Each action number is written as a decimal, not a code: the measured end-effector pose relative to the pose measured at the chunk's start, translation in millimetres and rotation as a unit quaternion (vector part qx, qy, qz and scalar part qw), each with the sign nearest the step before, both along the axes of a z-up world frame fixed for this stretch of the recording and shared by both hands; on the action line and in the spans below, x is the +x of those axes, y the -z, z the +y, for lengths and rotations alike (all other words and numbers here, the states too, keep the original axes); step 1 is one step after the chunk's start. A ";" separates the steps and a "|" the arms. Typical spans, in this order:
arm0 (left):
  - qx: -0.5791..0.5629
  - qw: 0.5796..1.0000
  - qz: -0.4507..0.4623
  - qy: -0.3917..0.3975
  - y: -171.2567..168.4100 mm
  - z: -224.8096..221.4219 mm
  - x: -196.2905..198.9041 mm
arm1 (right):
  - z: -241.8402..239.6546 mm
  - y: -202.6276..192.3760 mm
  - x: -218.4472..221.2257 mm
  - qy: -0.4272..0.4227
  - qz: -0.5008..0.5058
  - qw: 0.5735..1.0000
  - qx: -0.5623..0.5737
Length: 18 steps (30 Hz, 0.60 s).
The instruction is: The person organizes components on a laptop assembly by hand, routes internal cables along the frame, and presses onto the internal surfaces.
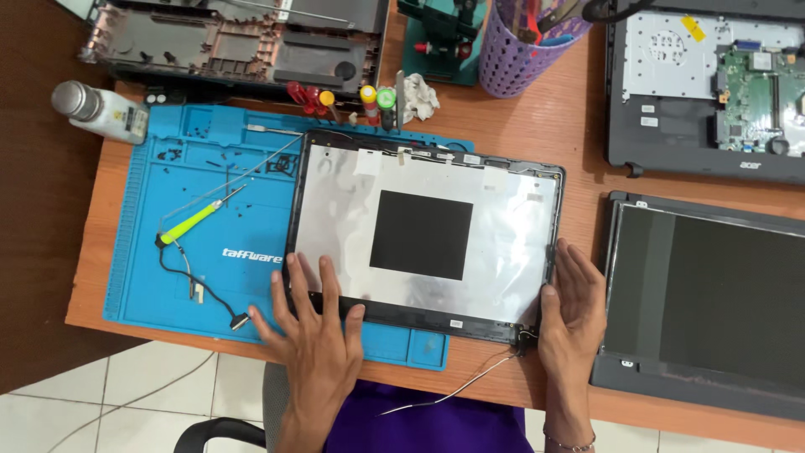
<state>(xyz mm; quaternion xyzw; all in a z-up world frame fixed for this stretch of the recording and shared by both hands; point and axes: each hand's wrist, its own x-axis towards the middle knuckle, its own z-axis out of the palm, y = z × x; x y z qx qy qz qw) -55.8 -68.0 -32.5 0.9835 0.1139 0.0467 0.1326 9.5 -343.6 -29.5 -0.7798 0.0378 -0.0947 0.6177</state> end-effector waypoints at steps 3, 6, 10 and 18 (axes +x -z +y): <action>-0.025 0.999 -0.022 0.037 1.6 -9.8 9.7 | -0.2 1.5 -0.6 0.002 0.001 1.000 -0.004; -0.031 0.991 -0.064 0.116 4.1 -30.4 15.3 | -0.5 1.9 -1.0 0.004 0.000 1.000 -0.001; -0.030 0.989 -0.079 0.118 8.2 -28.1 18.4 | -0.9 2.3 -1.7 0.006 0.004 1.000 -0.015; 0.026 0.998 -0.061 -0.020 4.4 15.2 -2.0 | 1.5 1.8 -1.4 0.010 0.001 1.000 0.002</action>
